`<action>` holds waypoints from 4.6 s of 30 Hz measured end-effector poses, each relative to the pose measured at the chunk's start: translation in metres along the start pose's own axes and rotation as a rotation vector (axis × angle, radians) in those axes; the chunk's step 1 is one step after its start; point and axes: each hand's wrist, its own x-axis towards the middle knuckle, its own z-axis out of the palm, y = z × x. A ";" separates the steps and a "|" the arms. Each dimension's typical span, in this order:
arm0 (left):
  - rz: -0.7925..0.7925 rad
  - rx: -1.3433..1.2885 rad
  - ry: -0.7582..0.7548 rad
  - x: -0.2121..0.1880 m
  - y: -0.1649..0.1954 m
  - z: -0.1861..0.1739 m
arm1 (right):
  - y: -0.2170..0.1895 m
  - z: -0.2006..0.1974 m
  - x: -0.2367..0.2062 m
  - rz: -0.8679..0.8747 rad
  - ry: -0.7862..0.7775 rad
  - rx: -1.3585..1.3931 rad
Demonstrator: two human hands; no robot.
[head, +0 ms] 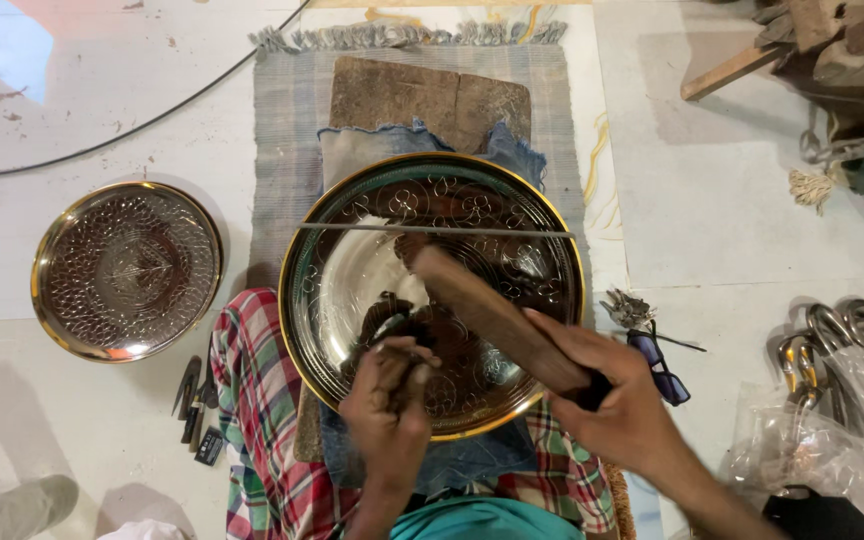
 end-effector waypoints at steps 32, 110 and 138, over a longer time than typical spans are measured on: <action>0.400 0.609 -1.028 0.070 0.007 -0.014 | 0.035 0.054 -0.089 0.180 0.438 -0.282; 0.037 0.329 0.078 -0.014 0.003 0.006 | -0.095 -0.021 0.044 -0.074 -0.483 -1.044; 0.102 0.408 -0.151 -0.017 0.019 0.001 | -0.091 -0.026 0.039 -0.082 -0.309 -0.630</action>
